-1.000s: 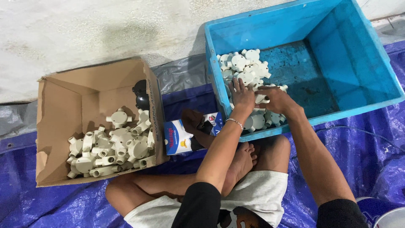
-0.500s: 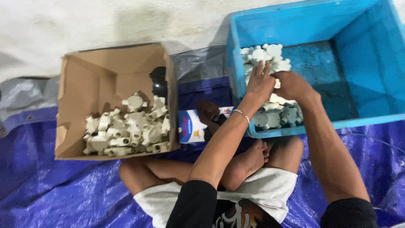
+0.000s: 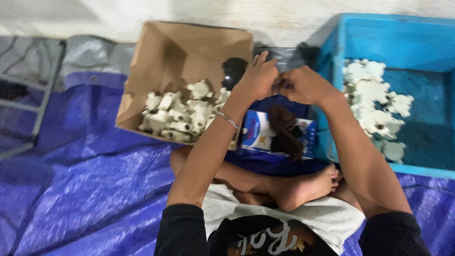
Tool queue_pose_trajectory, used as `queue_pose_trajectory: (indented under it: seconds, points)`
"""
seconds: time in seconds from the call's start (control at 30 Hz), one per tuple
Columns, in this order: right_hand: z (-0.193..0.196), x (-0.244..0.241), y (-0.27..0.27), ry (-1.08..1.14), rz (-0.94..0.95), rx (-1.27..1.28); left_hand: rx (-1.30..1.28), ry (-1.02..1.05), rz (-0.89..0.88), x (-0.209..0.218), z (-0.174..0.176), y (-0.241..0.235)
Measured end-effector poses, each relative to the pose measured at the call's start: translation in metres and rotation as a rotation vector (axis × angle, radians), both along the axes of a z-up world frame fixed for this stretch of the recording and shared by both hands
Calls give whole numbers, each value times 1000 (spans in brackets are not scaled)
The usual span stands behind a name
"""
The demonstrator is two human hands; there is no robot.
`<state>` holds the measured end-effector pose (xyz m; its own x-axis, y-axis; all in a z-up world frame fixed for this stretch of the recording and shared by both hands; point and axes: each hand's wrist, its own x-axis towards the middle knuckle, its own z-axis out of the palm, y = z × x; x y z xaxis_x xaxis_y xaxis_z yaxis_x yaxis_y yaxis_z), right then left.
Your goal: The person sits on a blue tarp and cleans white plastic parts using a dark cloth. They pick up each part from a cardboard box, wipe it thoroughly, and place it into a blue plastic crate.
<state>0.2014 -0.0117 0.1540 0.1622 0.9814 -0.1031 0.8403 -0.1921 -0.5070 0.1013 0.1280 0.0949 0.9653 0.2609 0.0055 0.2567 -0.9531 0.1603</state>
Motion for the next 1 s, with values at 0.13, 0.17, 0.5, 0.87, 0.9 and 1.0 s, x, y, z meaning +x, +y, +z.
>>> queue_pose_trajectory:
  seconds: [0.13, 0.17, 0.5, 0.87, 0.9, 1.0]
  points:
    - [-15, -54, 52, 56, 107, 29, -45, 93, 133, -56, -42, 50]
    - [-23, -64, 63, 27, 148, 47, -103, 169, 184, -72, -50, 59]
    - [-94, -123, 115, -198, 301, -211, -193, 386, 383, -136, -67, 65]
    - [-150, -117, 143, -241, 234, -299, -170, 342, 511, -141, -104, 74]
    - [-141, -117, 140, -187, 245, -295, -168, 321, 518, -144, -94, 72]
    - [-83, -112, 127, 96, 204, -250, -303, 162, 525, -151, -66, 76]
